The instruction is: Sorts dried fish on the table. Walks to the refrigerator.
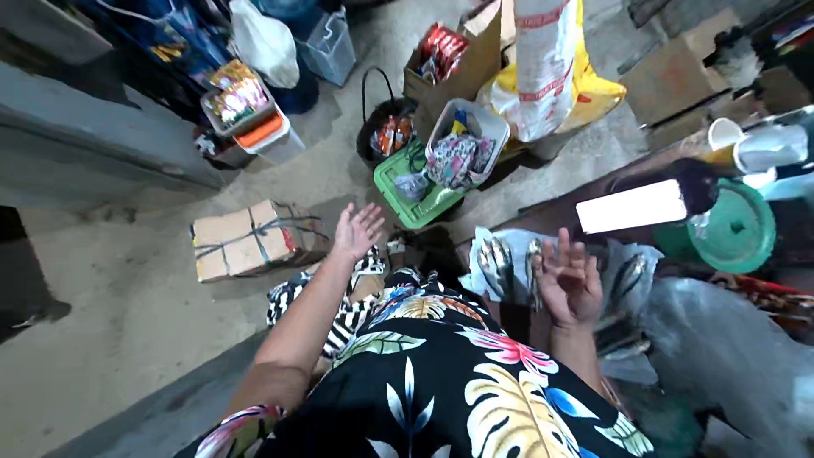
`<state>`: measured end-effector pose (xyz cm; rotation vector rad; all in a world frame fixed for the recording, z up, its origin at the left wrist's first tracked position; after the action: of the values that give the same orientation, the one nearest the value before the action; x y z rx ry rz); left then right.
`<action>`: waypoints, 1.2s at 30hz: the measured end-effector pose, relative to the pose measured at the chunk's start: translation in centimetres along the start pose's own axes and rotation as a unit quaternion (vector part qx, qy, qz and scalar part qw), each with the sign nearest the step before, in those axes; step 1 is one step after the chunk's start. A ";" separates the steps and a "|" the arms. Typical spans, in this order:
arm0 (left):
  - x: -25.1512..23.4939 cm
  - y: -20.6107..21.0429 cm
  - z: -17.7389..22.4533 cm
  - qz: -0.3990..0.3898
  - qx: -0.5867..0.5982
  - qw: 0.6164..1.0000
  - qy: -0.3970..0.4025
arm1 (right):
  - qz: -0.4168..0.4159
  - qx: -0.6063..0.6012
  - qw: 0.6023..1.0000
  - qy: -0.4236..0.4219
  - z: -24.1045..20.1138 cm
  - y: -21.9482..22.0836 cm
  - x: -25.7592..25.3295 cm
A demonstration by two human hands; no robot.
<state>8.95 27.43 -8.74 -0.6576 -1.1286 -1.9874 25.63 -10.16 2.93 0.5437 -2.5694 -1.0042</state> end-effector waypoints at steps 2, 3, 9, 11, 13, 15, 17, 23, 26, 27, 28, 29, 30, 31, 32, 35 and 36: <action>-2.6 -3.7 2.2 0.110 -0.074 0.991 -0.012 | -0.003 0.005 1.000 0.012 1.0 1.7 -1.8; -3.7 -5.5 3.4 0.136 -0.101 0.985 -0.010 | -0.009 0.021 0.999 0.022 1.4 2.8 -2.8; -5.7 -9.7 10.3 0.195 -0.159 0.967 0.048 | 0.028 0.050 0.997 0.042 3.0 7.2 -6.0; -5.7 -9.9 10.0 0.192 -0.108 0.974 0.045 | 0.033 0.046 0.997 0.056 3.6 6.6 -6.0; -5.2 -8.8 10.1 0.185 -0.068 0.978 0.063 | 0.033 0.032 0.997 0.068 4.2 5.7 -6.6; -4.1 -7.9 10.2 0.180 -0.063 0.979 0.071 | 0.043 0.027 0.996 0.068 4.8 4.9 -6.9; -4.0 -8.0 9.7 0.177 -0.065 0.980 0.060 | 0.060 0.020 0.996 0.057 4.8 4.4 -7.0; -5.6 -11.3 13.8 0.216 -0.018 0.974 0.070 | 0.086 0.028 0.995 0.045 6.0 5.4 -9.1; -6.6 -12.7 17.5 0.234 0.022 0.969 0.077 | 0.106 0.038 0.993 0.032 6.6 8.1 -12.0; -7.3 -13.1 19.0 0.237 0.040 0.967 0.081 | 0.095 0.044 0.994 0.025 7.0 9.5 -13.6; -8.0 -13.3 20.9 0.240 0.053 0.966 0.085 | 0.083 0.050 0.995 0.019 7.7 11.2 -15.4; -8.8 -13.4 23.0 0.243 0.060 0.964 0.089 | 0.069 0.060 0.996 0.017 8.7 13.2 -17.5; -9.7 -13.5 25.3 0.238 0.067 0.964 0.093 | 0.050 0.070 0.996 0.020 10.1 15.1 -19.9; -10.6 -13.9 27.4 0.234 0.070 0.965 0.097 | 0.033 0.077 0.996 0.028 11.9 16.9 -22.2; -11.6 -14.4 29.5 0.226 0.076 0.966 0.098 | 0.024 0.085 0.995 0.037 13.8 18.8 -24.6; -14.6 -16.6 36.3 0.226 0.098 0.962 0.119 | 0.064 0.156 0.981 0.097 19.9 25.5 -31.4; -15.1 -17.5 38.2 0.230 0.104 0.959 0.126 | 0.083 0.170 0.973 0.133 22.0 27.8 -33.0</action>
<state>6.48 71.93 -9.94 -0.4861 -0.9148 -1.4834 38.63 36.46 1.61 0.4974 -2.5000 -0.4046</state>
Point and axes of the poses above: each hand's wrist, its own x-axis away from the middle knuckle, its own y-axis out of the palm, z = x × y, the point moved 8 cm from there along -x, towards the middle knuckle, and after that the axes turned 8 degrees about x, right-handed, at the moved point
